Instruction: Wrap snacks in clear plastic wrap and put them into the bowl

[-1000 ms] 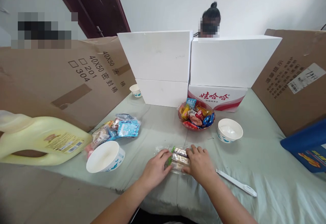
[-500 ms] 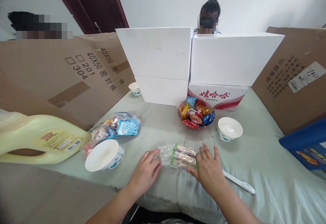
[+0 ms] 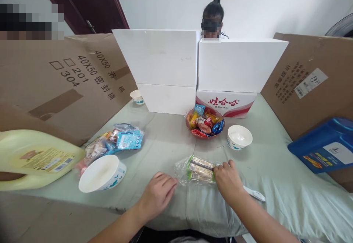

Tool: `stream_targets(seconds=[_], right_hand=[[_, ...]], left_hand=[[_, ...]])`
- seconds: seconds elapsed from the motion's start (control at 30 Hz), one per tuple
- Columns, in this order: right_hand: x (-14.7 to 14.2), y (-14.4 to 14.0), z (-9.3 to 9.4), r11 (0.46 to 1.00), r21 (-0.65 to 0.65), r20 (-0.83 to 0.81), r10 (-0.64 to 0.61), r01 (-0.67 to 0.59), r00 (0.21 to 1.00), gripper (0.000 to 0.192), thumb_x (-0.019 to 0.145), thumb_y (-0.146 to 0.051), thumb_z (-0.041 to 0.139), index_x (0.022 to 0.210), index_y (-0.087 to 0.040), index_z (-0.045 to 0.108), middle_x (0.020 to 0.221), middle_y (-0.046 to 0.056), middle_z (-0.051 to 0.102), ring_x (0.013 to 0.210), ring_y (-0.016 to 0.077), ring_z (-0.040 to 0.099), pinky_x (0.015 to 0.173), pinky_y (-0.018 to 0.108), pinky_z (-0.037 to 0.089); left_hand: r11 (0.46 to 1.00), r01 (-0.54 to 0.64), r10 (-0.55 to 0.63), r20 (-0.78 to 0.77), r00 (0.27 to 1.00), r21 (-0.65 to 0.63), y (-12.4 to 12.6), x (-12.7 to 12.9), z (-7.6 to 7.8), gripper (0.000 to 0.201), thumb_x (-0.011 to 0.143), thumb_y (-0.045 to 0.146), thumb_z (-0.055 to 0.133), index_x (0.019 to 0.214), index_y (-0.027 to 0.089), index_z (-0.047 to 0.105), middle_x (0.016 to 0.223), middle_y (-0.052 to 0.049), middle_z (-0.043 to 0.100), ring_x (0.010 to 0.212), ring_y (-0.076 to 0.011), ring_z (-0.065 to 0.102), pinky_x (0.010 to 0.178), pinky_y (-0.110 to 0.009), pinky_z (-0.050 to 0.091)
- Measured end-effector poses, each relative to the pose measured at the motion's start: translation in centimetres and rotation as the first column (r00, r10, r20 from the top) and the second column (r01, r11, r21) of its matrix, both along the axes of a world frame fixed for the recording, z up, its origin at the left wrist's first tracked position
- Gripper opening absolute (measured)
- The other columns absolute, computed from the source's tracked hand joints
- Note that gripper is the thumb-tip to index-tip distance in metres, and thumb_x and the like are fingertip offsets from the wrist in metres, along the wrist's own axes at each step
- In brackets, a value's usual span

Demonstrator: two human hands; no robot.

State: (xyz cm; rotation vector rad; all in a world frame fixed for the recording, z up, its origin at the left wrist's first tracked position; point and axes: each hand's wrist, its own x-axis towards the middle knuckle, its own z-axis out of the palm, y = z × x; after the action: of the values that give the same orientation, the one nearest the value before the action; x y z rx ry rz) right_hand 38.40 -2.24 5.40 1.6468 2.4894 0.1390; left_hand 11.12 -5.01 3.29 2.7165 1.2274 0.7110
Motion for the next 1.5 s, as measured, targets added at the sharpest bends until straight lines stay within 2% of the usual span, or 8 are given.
stream_targets(seconds=[0.2, 0.37, 0.5, 0.67, 0.83, 1.03, 1.27, 1.5], right_hand=[[-0.3, 0.5, -0.7, 0.995, 0.021, 0.051, -0.094, 0.093, 0.994, 0.032, 0.077, -0.017, 0.065, 0.109, -0.017, 0.064, 0.094, 0.016, 0.07, 0.08, 0.0282, 0.066, 0.076, 0.041, 0.04], [2.9, 0.9, -1.7, 0.985, 0.12, 0.092, -0.137, 0.126, 0.986, 0.103, 0.036, -0.042, 0.092, 0.13, -0.019, 0.054, 0.139, 0.025, 0.048, 0.122, 0.0473, 0.045, 0.094, 0.06, 0.034], [3.1, 0.9, -0.8, 0.984, 0.119, 0.008, -0.133, 0.131, 0.991, 0.087, 0.049, -0.036, 0.089, 0.127, -0.015, 0.056, 0.126, 0.023, 0.059, 0.118, 0.044, 0.05, 0.096, 0.058, 0.036], [-0.9, 1.0, -0.1, 0.995, 0.019, -0.35, 0.102, -0.102, 0.931, 0.045, 0.083, -0.032, 0.065, 0.126, -0.022, 0.056, 0.12, 0.011, 0.064, 0.107, 0.0261, 0.058, 0.092, 0.04, 0.045], [-2.5, 2.7, -2.0, 0.991, -0.013, -0.407, 0.118, -0.135, 0.906, 0.04, 0.089, -0.019, 0.053, 0.128, -0.023, 0.055, 0.127, 0.009, 0.06, 0.114, 0.0238, 0.054, 0.096, 0.04, 0.042], [0.1, 1.5, -2.3, 0.986, 0.032, -0.398, 0.165, -0.165, 0.902, 0.034, 0.094, -0.014, 0.04, 0.122, -0.019, 0.059, 0.112, 0.009, 0.066, 0.102, 0.0225, 0.058, 0.09, 0.038, 0.045], [-0.5, -0.8, -2.6, 0.99, 0.03, -0.39, 0.136, -0.135, 0.911, 0.058, 0.072, -0.037, 0.076, 0.123, -0.021, 0.055, 0.137, 0.012, 0.051, 0.123, 0.0313, 0.046, 0.101, 0.046, 0.038], [-4.0, 1.4, -2.3, 0.998, 0.04, -0.315, 0.057, -0.047, 0.947, 0.053, 0.078, -0.044, 0.07, 0.124, -0.022, 0.055, 0.118, 0.012, 0.062, 0.107, 0.0291, 0.055, 0.091, 0.042, 0.042]], left_hand=[[0.999, -0.038, 0.04, -0.109, 0.993, 0.015, 1.6, 4.9, -1.9, 0.034, 0.084, 0.007, 0.044, 0.111, 0.019, 0.059, 0.117, -0.011, 0.066, 0.081, -0.0228, 0.066, 0.069, -0.035, 0.052], [0.946, -0.306, 0.282, -0.189, 0.941, -0.111, 3.5, 3.0, -4.0, 0.052, 0.084, 0.029, 0.06, 0.133, 0.021, 0.048, 0.131, -0.016, 0.056, 0.089, -0.0259, 0.068, 0.072, -0.034, 0.053], [0.926, -0.311, 0.259, -0.241, 0.935, -0.212, 3.0, 1.5, -2.7, 0.072, 0.073, 0.033, 0.074, 0.138, 0.021, 0.044, 0.135, -0.019, 0.052, 0.104, -0.0329, 0.064, 0.082, -0.041, 0.053], [0.983, -0.071, 0.042, -0.172, 0.984, -0.167, 1.6, 2.2, -1.9, 0.08, 0.069, 0.022, 0.078, 0.14, 0.029, 0.04, 0.146, -0.012, 0.043, 0.13, -0.0354, 0.044, 0.1, -0.053, 0.043], [0.99, 0.115, -0.124, -0.123, 0.985, -0.079, 1.0, 2.1, -3.0, 0.017, 0.084, 0.013, 0.06, 0.098, 0.023, 0.064, 0.143, -0.004, 0.048, 0.139, -0.0306, 0.032, 0.108, -0.053, 0.034], [0.974, 0.204, -0.207, -0.027, 0.978, -0.094, -0.2, -0.6, -2.6, 0.016, 0.088, 0.008, 0.049, 0.087, 0.02, 0.06, 0.093, -0.004, 0.067, 0.096, -0.0205, 0.059, 0.085, -0.035, 0.048], [0.922, 0.321, -0.334, -0.023, 0.942, -0.216, -1.0, 0.8, -0.6, 0.024, 0.089, 0.02, 0.051, 0.112, 0.021, 0.056, 0.079, -0.001, 0.067, 0.065, -0.0168, 0.06, 0.065, -0.03, 0.047], [0.973, -0.181, 0.191, 0.064, 0.979, -0.142, 2.6, 4.8, -3.4, 0.019, 0.087, 0.013, 0.048, 0.102, 0.016, 0.058, 0.107, -0.011, 0.063, 0.1, -0.0256, 0.061, 0.086, -0.041, 0.051]])
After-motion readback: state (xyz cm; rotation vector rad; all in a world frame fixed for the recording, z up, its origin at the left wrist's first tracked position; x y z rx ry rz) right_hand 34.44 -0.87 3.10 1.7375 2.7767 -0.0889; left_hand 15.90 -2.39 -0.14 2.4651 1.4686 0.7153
